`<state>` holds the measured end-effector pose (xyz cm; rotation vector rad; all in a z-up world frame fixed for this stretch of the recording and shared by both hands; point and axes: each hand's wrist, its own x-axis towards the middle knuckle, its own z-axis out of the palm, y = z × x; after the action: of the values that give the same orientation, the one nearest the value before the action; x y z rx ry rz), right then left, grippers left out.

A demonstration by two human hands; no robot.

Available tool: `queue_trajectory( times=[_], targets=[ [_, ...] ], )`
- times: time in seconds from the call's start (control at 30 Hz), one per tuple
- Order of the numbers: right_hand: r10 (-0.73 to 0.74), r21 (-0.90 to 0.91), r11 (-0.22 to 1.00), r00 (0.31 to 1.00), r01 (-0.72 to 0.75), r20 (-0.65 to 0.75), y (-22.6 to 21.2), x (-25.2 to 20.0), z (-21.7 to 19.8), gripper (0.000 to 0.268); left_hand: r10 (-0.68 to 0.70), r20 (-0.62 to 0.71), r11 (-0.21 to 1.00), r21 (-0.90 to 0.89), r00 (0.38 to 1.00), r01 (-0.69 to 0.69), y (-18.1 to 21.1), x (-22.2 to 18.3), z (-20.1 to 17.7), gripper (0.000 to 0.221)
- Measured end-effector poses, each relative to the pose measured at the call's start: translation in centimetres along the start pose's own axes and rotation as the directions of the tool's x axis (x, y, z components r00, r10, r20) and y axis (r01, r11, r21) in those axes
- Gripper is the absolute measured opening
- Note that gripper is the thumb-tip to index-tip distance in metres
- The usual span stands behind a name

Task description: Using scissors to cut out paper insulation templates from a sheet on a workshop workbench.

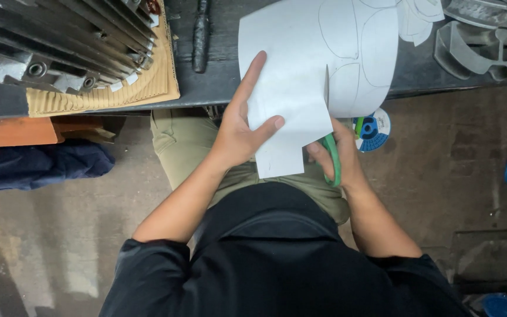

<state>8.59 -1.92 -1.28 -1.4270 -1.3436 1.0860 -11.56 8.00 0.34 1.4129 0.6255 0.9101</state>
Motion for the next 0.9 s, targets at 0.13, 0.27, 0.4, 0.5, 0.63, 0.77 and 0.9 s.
queue_trajectory(
  times=[0.13, 0.27, 0.4, 0.5, 0.63, 0.77, 0.9],
  targets=[
    [-0.057, 0.04, 0.998, 0.998, 0.055, 0.03, 0.6, 0.2, 0.2, 0.046, 0.014, -0.012, 1.0, 0.003, 1.0, -0.014, -0.4, -0.1, 0.1, 0.077],
    [0.012, -0.052, 0.999, 0.998, -0.015, -0.059, 1.0, 0.1, 0.4, 0.057, 0.025, 0.01, 0.999, 0.035, 1.0, -0.026, 0.1, -0.1, 0.0, 0.079],
    [-0.019, -0.1, 0.995, 0.991, 0.006, -0.132, 1.8, -0.3, 0.7, 0.067, 0.025, 0.041, 0.998, 0.056, 0.999, -0.027, 1.0, -0.1, -0.2, 0.078],
    [0.149, -0.057, 0.985, 0.971, -0.162, -0.188, 1.9, -0.4, 0.8, 0.026, 0.029, 0.068, 0.998, 0.059, 0.997, -0.033, 1.3, 0.1, -0.3, 0.078],
    [0.156, -0.079, 0.981, 0.967, -0.175, -0.203, 2.6, -0.6, 0.6, 0.027, 0.043, 0.097, 0.998, 0.048, 0.994, -0.048, 1.7, 0.6, -0.7, 0.078],
    [0.126, -0.107, 0.983, 0.968, -0.152, -0.219, 2.3, -0.4, 0.7, 0.027, 0.067, 0.172, 0.973, 0.207, 0.983, -0.103, 1.7, 2.9, -2.3, 0.074],
    [0.037, -0.106, 0.993, 0.98, -0.059, -0.195, 2.7, -0.3, 0.7, 0.038, 0.204, 0.106, 0.967, 0.136, 0.973, -0.217, 1.2, 6.2, -3.0, 0.056]
  ],
)
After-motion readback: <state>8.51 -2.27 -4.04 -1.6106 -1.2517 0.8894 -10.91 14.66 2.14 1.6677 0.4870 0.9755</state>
